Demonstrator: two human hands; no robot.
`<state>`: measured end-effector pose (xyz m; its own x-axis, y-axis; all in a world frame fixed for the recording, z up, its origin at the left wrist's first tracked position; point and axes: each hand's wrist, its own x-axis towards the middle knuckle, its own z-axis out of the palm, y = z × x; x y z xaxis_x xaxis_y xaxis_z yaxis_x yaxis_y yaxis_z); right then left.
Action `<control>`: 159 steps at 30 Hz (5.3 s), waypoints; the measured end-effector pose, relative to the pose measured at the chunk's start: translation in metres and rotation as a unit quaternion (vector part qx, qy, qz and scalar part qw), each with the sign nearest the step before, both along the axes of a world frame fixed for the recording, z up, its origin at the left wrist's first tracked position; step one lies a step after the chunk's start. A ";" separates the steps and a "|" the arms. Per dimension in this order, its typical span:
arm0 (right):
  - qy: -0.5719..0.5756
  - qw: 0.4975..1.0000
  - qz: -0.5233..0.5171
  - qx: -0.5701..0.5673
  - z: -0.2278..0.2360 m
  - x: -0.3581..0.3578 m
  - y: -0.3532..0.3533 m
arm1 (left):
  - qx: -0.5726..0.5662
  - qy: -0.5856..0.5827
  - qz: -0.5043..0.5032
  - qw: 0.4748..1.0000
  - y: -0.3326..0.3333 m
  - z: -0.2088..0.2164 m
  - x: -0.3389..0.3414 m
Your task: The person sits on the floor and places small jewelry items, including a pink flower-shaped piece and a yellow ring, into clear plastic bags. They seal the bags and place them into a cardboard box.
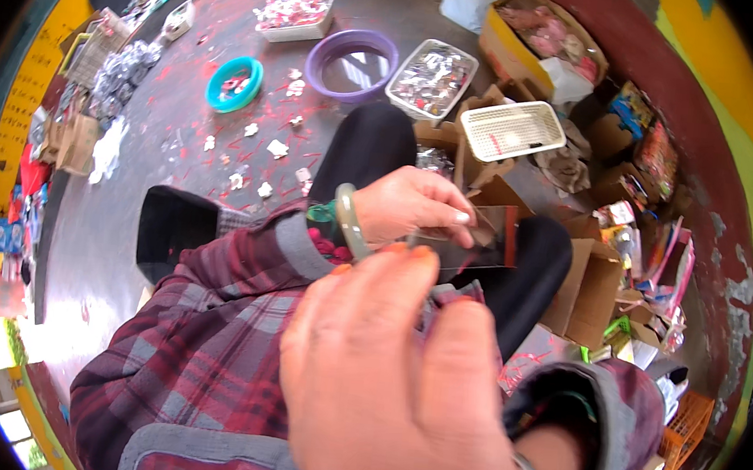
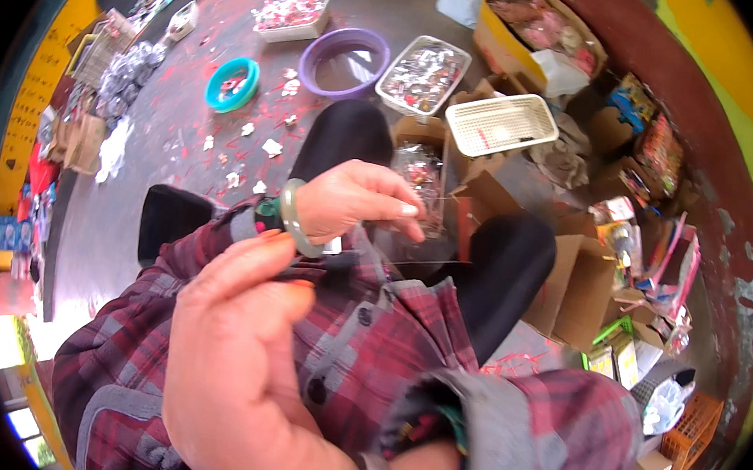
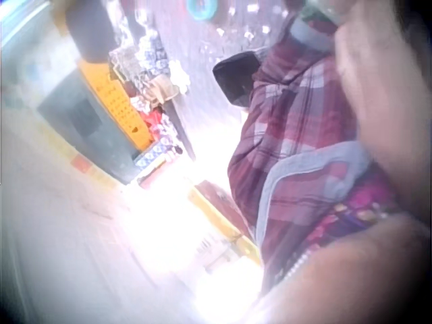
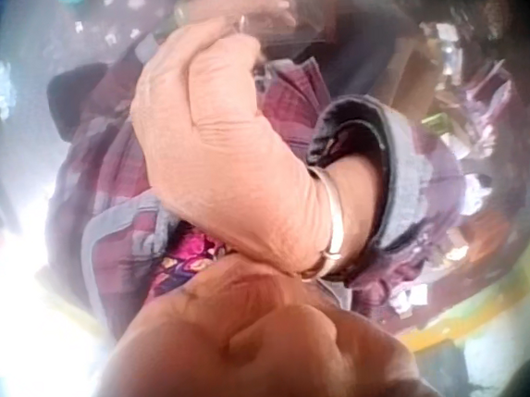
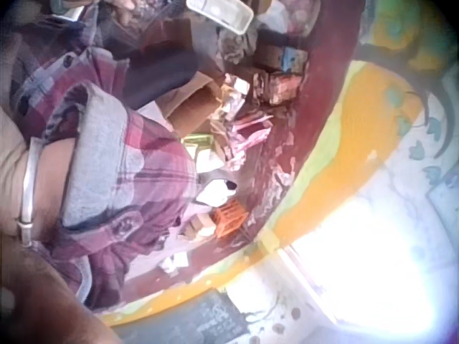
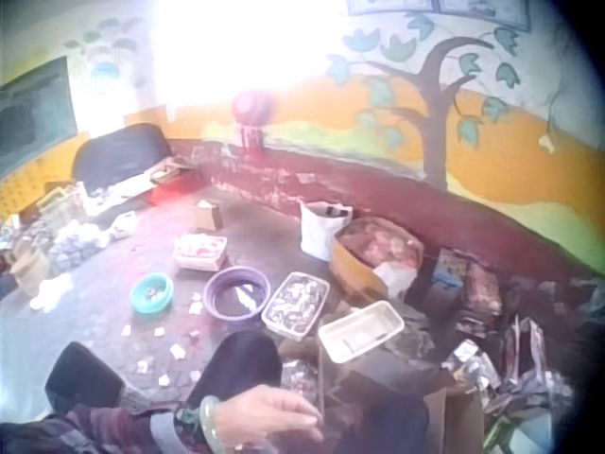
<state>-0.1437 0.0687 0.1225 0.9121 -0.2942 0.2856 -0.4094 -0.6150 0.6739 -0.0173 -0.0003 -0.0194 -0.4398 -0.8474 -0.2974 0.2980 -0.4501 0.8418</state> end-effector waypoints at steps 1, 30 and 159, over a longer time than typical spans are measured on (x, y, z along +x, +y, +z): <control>0.023 0.999 -0.001 0.048 0.000 -0.002 -0.001 | -0.009 -0.004 0.003 1.000 0.001 0.001 0.003; -0.549 0.397 -0.106 0.728 -0.131 -0.066 -0.096 | -0.630 -0.491 0.066 0.598 0.012 0.016 0.013; -0.496 0.356 -0.109 0.784 -0.146 -0.077 -0.082 | 0.014 -0.126 0.015 0.992 0.002 -0.001 0.012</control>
